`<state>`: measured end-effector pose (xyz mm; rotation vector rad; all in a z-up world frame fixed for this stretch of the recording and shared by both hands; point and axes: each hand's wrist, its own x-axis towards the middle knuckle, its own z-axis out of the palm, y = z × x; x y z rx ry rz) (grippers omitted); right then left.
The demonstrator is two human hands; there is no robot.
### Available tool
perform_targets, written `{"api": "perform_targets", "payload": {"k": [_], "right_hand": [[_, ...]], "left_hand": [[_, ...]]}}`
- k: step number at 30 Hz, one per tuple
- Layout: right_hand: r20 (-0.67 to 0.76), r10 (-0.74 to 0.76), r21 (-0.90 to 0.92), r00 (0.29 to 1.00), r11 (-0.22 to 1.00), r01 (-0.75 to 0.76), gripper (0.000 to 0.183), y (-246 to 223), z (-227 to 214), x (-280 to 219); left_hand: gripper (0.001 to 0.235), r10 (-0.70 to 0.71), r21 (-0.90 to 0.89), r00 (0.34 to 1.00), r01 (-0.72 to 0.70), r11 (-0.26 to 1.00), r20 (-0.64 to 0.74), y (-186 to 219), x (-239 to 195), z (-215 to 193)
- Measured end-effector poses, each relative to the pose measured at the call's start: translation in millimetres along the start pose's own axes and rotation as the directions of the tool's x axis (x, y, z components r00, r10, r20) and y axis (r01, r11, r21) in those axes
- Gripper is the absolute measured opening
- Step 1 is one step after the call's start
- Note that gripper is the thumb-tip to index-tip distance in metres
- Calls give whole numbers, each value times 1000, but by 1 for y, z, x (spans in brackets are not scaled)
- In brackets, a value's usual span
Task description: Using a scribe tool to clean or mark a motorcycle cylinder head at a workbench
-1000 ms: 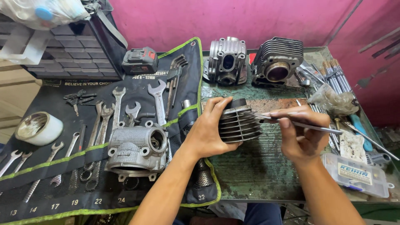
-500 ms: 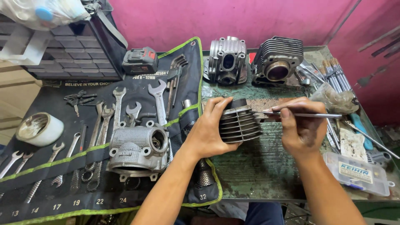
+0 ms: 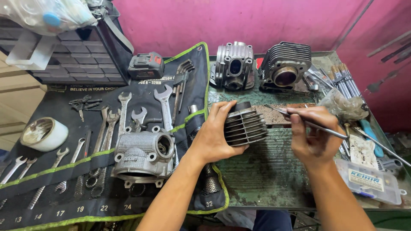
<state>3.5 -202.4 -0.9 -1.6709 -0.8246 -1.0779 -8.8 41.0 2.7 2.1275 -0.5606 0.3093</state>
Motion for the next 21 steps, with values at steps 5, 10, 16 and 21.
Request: {"api": "perform_targets", "payload": {"k": [5,10,16,21], "right_hand": [[15,-94,131,995,987,91,15,-4,4,0],[84,49,15,995,999,-51,18,1,-1,-4],[32,51,86,998,995,-54,16,-14,-2,7],[69,361,127,930,921,-367,25,-38,-3,18]], "left_hand": [[103,39,-3,999,-40,999,-16,0,3,0],[105,26,-13,999,-26,1000,-36,-4,0,2],[103,21,-6,999,-21,1000,24,1,1,0],[103,52,10,999,-52,999,1,1,2,1]]}}
